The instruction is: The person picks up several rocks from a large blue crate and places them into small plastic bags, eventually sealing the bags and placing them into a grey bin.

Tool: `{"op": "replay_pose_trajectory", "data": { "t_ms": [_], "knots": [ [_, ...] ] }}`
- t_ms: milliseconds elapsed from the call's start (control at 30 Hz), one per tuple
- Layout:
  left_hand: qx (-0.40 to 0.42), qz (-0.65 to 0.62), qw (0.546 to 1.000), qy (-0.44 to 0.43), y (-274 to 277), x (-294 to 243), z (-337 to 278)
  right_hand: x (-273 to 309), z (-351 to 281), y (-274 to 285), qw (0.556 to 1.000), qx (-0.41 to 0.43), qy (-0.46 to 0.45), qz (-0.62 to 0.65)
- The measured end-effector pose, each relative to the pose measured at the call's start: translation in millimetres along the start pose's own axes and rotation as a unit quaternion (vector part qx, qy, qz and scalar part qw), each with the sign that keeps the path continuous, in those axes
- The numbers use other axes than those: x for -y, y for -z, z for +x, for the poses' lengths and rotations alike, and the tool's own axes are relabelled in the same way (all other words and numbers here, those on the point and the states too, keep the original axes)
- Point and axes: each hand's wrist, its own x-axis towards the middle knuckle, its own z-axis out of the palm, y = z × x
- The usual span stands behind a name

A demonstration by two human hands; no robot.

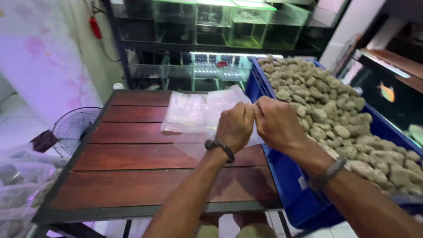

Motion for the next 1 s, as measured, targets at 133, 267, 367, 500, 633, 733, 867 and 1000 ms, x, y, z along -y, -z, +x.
{"op": "replay_pose_trajectory", "data": {
  "t_ms": [133, 267, 367, 500, 633, 733, 867, 1000],
  "knots": [
    [0.081, 0.095, 0.992, 0.016, -11, -4, 5, -21, 9, -4, 0.992, 0.057, -0.096, -0.064],
    [0.195, 0.174, 0.962, 0.078, -11, -19, 13, -55, 13, 0, 0.975, 0.137, -0.16, -0.073],
    [0.226, 0.172, 0.952, 0.115, 12, -25, 21, -78, 14, 13, 0.965, 0.176, -0.161, -0.11],
    [0.235, 0.154, 0.954, 0.108, 15, -1, 43, -76, 12, 21, 0.962, 0.203, -0.16, -0.085],
    [0.258, 0.215, 0.935, 0.11, 25, -32, 49, -42, 19, 48, 0.966, 0.209, -0.116, -0.104],
    [0.273, 0.235, 0.92, 0.153, 29, -54, 52, -19, 25, 51, 0.994, 0.072, -0.065, -0.059],
    [0.302, 0.21, 0.913, 0.178, 21, -47, 50, 1, 28, 50, 0.968, 0.173, -0.125, 0.134],
    [0.309, 0.163, 0.92, 0.178, 28, -35, 54, -20, 37, 33, 0.937, 0.325, -0.115, 0.055]
  ]
}}
